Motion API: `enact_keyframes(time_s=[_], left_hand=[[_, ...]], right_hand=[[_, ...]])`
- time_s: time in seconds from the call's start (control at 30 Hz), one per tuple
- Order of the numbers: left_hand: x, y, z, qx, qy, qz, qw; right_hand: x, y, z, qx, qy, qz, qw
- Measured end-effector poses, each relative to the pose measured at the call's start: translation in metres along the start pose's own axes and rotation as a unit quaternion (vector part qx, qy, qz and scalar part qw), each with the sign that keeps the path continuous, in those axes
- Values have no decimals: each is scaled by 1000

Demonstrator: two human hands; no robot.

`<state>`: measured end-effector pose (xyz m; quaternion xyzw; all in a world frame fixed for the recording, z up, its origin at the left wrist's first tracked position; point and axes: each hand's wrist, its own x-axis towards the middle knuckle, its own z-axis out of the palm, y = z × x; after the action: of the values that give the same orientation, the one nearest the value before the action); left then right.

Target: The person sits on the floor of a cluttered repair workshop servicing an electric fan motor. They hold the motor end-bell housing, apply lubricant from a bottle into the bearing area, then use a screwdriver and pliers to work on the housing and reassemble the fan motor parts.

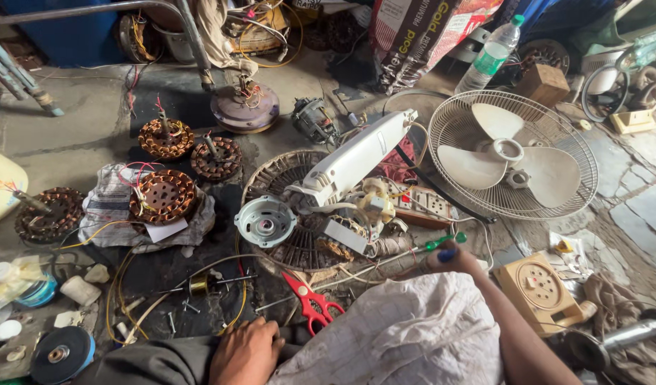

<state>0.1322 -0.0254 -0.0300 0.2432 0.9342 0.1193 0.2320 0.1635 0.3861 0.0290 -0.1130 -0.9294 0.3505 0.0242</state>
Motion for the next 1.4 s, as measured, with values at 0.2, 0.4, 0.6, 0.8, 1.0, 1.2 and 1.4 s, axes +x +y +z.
enact_keyframes(time_s=[0.2, 0.4, 0.6, 0.8, 1.0, 1.2, 1.4], left_hand=[[4, -2, -1, -6, -48, -28, 998], [9, -4, 0, -5, -59, -22, 998], [10, -4, 0, -14, -64, -17, 998], [4, -10, 8, -34, 3, -1, 999], [6, -10, 14, -27, 33, 24, 999], [-8, 0, 0, -65, 120, 41, 990], [-13, 9, -18, -84, 153, 76, 982]], right_hand=[[5, 32, 7, -30, -85, -61, 994], [-20, 32, -36, -170, 149, 229, 947], [20, -47, -37, 51, 184, 157, 969], [45, -81, 29, 173, 106, 161, 966], [50, -69, 41, 273, 57, 163, 946], [46, -88, 41, 281, 49, 138, 949], [38, -103, 32, 214, 150, 131, 956]])
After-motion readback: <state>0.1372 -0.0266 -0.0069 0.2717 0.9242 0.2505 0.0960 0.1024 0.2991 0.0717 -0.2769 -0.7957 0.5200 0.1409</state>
